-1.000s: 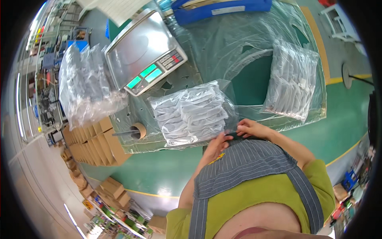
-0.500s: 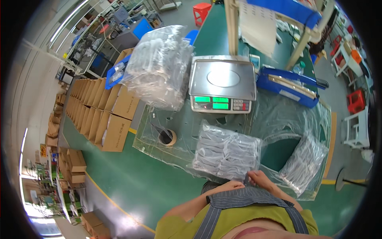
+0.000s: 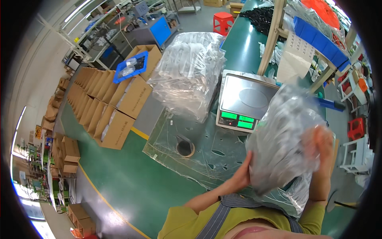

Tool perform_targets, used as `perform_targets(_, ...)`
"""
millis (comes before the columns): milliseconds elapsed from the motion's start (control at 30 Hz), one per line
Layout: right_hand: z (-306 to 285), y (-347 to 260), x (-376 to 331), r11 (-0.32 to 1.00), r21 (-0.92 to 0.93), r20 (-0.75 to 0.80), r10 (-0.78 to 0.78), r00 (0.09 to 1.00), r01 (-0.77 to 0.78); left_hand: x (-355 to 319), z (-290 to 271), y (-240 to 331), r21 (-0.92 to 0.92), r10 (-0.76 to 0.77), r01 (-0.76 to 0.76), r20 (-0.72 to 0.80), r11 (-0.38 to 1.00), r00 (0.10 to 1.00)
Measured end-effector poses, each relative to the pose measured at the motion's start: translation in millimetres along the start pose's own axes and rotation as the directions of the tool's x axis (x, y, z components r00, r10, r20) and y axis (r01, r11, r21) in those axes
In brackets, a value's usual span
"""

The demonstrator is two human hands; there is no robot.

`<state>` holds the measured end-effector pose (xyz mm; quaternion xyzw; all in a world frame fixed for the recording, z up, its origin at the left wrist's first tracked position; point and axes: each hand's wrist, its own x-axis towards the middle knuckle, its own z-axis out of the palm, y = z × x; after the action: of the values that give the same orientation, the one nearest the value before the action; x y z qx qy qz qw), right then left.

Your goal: Weighing bundles of items in plastic bags on an electronic scale and sealing them using a manual heat sealer.

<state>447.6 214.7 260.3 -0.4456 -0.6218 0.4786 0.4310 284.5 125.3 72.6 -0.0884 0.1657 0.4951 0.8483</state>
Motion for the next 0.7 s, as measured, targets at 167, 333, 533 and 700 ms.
perform_targets(167, -54, 33, 50, 0.958, 0.263, -0.147, 0.157, 0.977, -0.115, 37, 51, 120, 0.447, 0.405, -0.357, -0.011, 0.82, 0.914)
perform_targets(333, -36, 136, 110, 0.988, 0.004, -0.061, 0.157, 0.986, -0.157, 109, 73, 212, 0.869, 0.781, -0.494, 0.292, 0.024, 0.552)
perform_targets(533, -16, 232, 133, 0.919, 0.163, 0.064, 0.352, 0.934, -0.358, 157, 56, 256, 0.967, 0.812, -0.024, 0.226, -0.254, 0.539)
perform_targets(700, -43, 241, 130, 0.946, 0.029, -0.014, 0.323, 0.946, -0.322, 158, 96, 227, 0.733, 0.788, 0.358, 0.387, -0.578, 0.478)
